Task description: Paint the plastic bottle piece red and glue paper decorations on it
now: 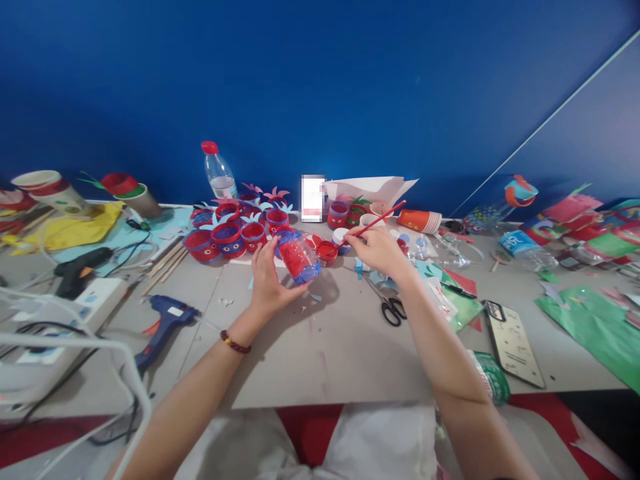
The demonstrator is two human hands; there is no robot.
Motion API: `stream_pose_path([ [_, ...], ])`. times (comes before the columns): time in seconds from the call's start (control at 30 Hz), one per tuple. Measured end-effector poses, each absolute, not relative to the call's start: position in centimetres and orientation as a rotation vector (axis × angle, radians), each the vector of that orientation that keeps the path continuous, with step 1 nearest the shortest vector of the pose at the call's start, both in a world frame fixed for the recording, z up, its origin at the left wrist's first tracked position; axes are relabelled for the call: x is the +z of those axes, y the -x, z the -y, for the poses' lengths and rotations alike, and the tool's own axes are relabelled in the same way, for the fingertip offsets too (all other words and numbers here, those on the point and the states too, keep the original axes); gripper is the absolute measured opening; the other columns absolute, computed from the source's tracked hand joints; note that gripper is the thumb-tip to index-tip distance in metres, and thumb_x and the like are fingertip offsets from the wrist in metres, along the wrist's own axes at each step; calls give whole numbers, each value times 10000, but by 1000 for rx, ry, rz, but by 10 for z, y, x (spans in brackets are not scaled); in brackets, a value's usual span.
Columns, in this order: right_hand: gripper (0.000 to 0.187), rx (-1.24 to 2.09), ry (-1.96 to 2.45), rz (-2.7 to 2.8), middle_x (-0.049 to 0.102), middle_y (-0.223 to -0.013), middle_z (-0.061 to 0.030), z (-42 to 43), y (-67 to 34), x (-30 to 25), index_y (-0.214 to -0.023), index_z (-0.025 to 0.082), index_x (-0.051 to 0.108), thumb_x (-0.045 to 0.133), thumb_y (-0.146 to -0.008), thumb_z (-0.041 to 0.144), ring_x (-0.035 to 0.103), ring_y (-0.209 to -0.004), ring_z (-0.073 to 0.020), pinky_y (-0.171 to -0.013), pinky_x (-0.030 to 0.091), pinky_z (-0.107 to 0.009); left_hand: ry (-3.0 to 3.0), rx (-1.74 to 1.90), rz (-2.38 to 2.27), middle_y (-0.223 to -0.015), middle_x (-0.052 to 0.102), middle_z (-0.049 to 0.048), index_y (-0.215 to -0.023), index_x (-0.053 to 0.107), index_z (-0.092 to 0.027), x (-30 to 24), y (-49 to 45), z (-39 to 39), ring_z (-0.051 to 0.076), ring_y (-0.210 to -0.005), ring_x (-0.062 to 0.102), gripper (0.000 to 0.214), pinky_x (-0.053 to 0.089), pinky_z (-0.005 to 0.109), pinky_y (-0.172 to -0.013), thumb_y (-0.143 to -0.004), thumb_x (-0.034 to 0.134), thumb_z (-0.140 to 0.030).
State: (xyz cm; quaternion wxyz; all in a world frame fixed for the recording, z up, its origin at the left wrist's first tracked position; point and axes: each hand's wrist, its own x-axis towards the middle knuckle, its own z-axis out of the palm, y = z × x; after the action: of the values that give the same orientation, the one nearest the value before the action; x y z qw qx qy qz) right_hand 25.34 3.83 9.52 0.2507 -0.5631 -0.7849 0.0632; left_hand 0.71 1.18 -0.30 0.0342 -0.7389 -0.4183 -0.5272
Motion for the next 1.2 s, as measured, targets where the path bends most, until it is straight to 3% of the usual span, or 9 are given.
stream_pose_path([
  [0.13, 273, 198, 1471, 2027, 777, -888, -72, -45, -259, 89, -824, 185, 785, 533, -912, 242, 697, -839, -250, -763, 525, -367, 2271, -1617, 1285, -1391, 472, 184, -1490, 205, -235, -4, -7, -12, 371, -1281, 487, 1103, 353, 595, -1083, -619, 837, -479],
  [0.83, 286, 259, 1478, 2037, 790, -924, -57, -49, -248, 79, -786, 202, 791, 529, -900, 212, 709, -970, -252, -978, 504, -368, 2320, -1570, 1349, -1414, 446, 191, -1474, 197, -222, 1, -8, -9, 375, -1308, 458, 1064, 335, 589, -1100, -631, 811, -433],
  [1.0, 274, 262, 1477, 2018, 787, -929, -73, -43, -250, 89, -711, 202, 772, 556, -875, 238, 717, -907, -264, -901, 537, -384, 2336, -1569, 1350, -1446, 402, 182, -1492, 160, -238, 0, -8, -9, 401, -1329, 419, 1102, 323, 622, -1111, -613, 812, -369],
  [1.2, 261, 351, 1412, 1825, 758, -739, -54, -38, -261, 105, -718, 182, 733, 567, -870, 314, 709, -738, -230, -670, 543, -324, 2393, -1563, 1458, -1465, 346, 206, -1521, 79, -219, -4, -8, -11, 448, -1368, 348, 1174, 339, 655, -1100, -606, 811, -302],
])
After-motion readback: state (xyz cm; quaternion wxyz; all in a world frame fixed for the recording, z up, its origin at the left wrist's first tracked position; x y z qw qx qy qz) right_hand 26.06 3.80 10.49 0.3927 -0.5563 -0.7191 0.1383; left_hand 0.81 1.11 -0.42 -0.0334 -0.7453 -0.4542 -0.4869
